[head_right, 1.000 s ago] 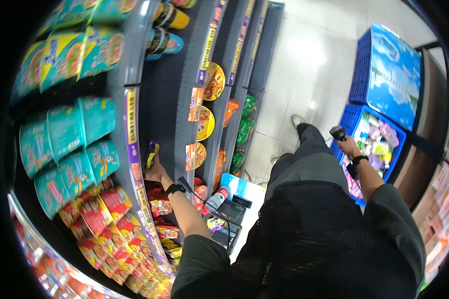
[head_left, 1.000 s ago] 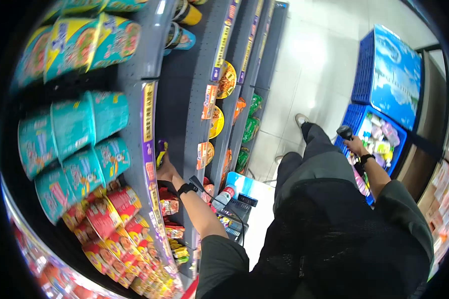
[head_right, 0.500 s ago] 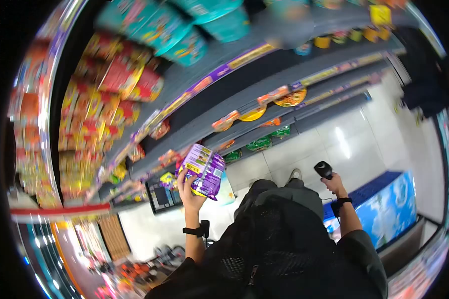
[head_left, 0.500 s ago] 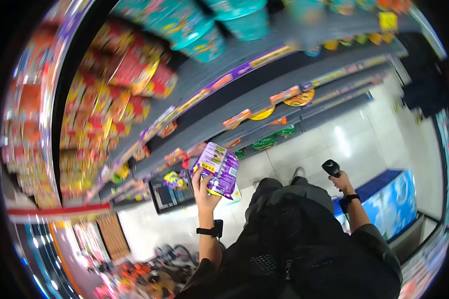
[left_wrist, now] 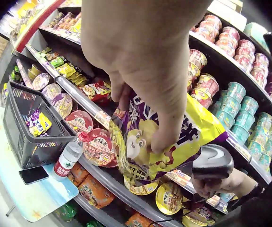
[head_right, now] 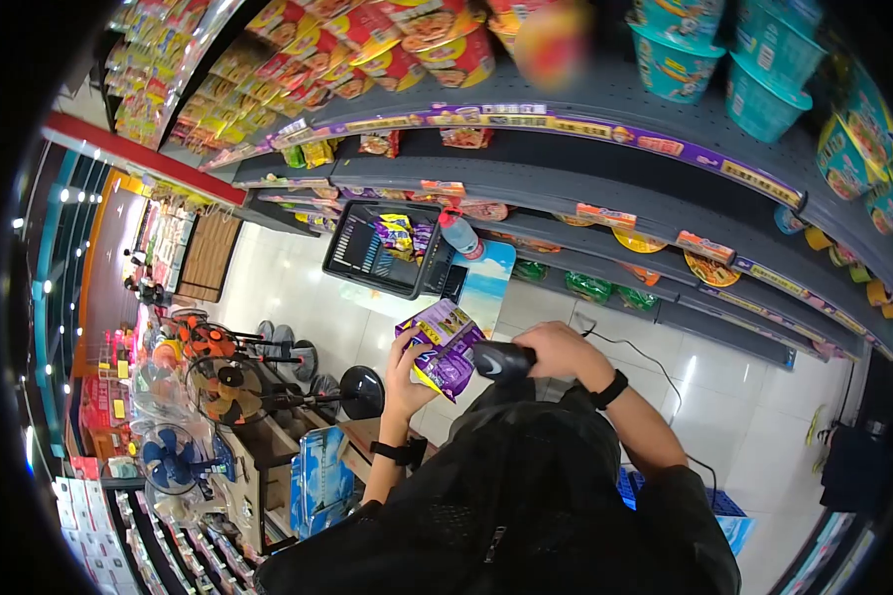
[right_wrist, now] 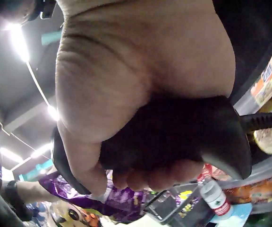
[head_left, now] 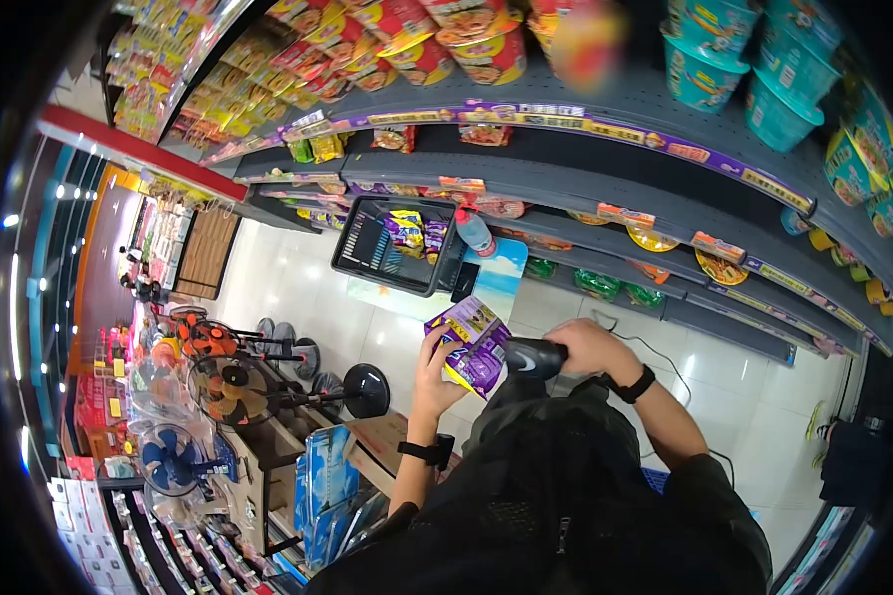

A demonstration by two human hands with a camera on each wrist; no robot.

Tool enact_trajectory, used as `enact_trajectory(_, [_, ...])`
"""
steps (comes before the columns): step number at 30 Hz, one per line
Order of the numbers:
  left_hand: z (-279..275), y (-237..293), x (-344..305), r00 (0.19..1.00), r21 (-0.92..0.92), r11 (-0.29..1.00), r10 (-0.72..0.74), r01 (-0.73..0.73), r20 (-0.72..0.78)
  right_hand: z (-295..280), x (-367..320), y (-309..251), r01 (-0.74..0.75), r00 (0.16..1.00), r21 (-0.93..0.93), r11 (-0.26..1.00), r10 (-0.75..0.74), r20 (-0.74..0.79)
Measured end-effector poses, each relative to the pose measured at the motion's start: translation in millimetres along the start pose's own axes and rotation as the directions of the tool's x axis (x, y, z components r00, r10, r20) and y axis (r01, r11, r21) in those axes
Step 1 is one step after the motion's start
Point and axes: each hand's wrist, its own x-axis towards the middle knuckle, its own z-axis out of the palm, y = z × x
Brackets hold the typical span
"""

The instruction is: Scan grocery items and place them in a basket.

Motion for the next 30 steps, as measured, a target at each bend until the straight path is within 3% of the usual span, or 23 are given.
enact_trajectory(4, [-25.1, -37.7, -20.5, 0.998, -0.043, 0.999, -0.021, 0.018, -0.053, 44.8, 31.2, -32.5, -0.042, 0.999, 0.035, 0.999, 0.041, 0.019])
enact_trajectory(8, [-44.6, -81.1, -43.2, 0.996, -0.088, 0.995, -0.046, 0.040, -0.075, 84.6, 44.3, -37.9, -0.055, 0.993, 0.006, 0.998, 0.055, -0.104])
enact_trajectory(12, [-60.4, -128.7, -62.8, 0.998, -0.222, 0.973, -0.047, 0.057, 0.048, 118.6, 58.6, -53.9, -0.221, 0.974, -0.036, 0.975, 0.219, -0.065])
enact_trajectory(14, [-65.9, -156.5, -70.7, 0.999, -0.258, 0.965, -0.027, 0.037, 0.042, 146.2, 64.3, -65.0, -0.309, 0.923, 0.074, 0.948, 0.317, -0.217])
enact_trajectory(16, [-66.6, -183.2, -81.8, 0.994, -0.326, 0.945, 0.005, 0.031, 0.107, 179.3, 65.0, -62.5, -0.469, 0.859, 0.151, 0.870, 0.489, -0.150])
enact_trajectory(18, [-74.4, -200.5, -88.8, 0.991, -0.315, 0.947, -0.022, 0.063, 0.133, 207.2, 69.2, -73.3, -0.490, 0.851, 0.168, 0.855, 0.512, -0.121])
enact_trajectory(20, [-75.6, -211.6, -96.7, 0.972, -0.287, 0.957, 0.023, 0.046, 0.232, 221.1, 77.7, -105.9, -0.420, 0.817, 0.354, 0.836, 0.518, -0.254])
enact_trajectory(21, [-77.6, -216.4, -95.5, 0.975, -0.286, 0.957, 0.022, 0.043, 0.221, 230.3, 78.9, -104.8, -0.526, 0.768, 0.318, 0.789, 0.601, -0.221])
enact_trajectory(25, [-86.4, -231.0, -95.3, 0.973, -0.251, 0.963, -0.037, 0.095, 0.227, 254.0, 74.3, -74.0, -0.535, 0.749, 0.352, 0.768, 0.624, -0.222])
enact_trajectory(28, [-97.9, -234.7, -103.8, 0.976, -0.241, 0.952, -0.153, 0.187, 0.153, 248.7, 76.7, -59.5, -0.522, 0.805, 0.258, 0.813, 0.569, -0.166])
enact_trajectory(30, [-109.9, -240.7, -107.3, 0.973, -0.133, 0.968, -0.200, 0.215, 0.115, 259.0, 81.2, -35.8, -0.554, 0.762, 0.244, 0.796, 0.603, -0.238])
